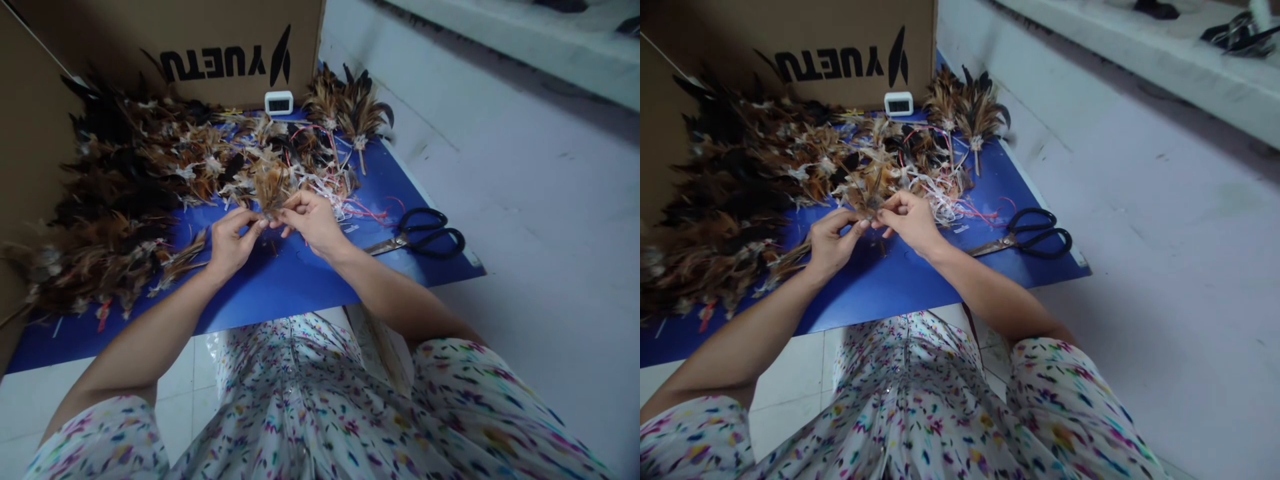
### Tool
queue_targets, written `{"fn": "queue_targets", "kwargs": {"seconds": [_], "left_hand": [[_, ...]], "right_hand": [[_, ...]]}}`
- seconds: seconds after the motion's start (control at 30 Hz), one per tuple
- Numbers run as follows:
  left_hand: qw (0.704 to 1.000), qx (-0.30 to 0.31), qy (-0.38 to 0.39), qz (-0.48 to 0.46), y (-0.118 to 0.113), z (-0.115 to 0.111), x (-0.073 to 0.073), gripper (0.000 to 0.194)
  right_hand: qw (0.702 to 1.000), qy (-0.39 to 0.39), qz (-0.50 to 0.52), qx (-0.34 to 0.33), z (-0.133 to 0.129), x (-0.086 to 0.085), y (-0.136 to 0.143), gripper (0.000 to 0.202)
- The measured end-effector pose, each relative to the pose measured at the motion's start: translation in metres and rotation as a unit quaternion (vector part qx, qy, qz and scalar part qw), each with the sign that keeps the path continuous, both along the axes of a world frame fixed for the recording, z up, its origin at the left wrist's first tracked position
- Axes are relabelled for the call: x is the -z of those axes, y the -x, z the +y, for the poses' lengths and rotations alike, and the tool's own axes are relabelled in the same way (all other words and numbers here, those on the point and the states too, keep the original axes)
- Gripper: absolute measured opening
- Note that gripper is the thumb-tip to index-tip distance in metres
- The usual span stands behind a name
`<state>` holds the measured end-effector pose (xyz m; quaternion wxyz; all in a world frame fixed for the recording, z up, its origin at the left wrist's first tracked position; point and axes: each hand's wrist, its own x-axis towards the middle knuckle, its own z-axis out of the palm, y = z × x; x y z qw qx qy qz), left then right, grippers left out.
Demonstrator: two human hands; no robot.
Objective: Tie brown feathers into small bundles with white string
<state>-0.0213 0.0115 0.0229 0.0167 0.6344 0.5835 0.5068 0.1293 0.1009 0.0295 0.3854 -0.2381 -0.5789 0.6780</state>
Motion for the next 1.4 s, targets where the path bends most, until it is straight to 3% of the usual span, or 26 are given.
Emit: {"fn": "queue_targets", "kwargs": {"seconds": [0.37, 0.6, 0.77, 0.97, 1.13, 1.27, 1.4], "left_hand": [[1.0, -0.016, -0.01, 0.013, 0.002, 0.001, -0.001, 0.032], [0.999, -0.032, -0.022, 0.01, 0.006, 0.001, -0.007, 0.036], [0.998, -0.051, -0.033, -0.023, 0.013, 0.001, -0.011, 0.034], [0.996, -0.055, -0.035, -0.053, 0.026, 0.004, -0.005, 0.033], [0.994, -0.044, -0.055, -0.081, 0.027, 0.007, 0.0, 0.03], [0.994, -0.047, -0.052, -0.082, 0.022, 0.006, -0.001, 0.026], [0.995, -0.042, -0.043, -0.083, 0.02, 0.004, -0.003, 0.024]], "right_hand": [[0.999, -0.037, -0.01, 0.013, 0.007, -0.008, -0.008, 0.04], [0.973, -0.178, -0.09, 0.113, 0.035, -0.018, -0.026, 0.018], [0.9, -0.332, -0.261, 0.104, 0.039, -0.022, -0.036, 0.006], [0.782, -0.43, -0.451, 0.022, 0.032, -0.026, -0.043, 0.017], [0.708, -0.449, -0.541, -0.061, 0.031, -0.028, -0.045, 0.014], [0.66, -0.44, -0.605, -0.076, 0.025, -0.032, -0.043, 0.018], [0.645, -0.433, -0.623, -0.097, 0.023, -0.034, -0.04, 0.025]]}}
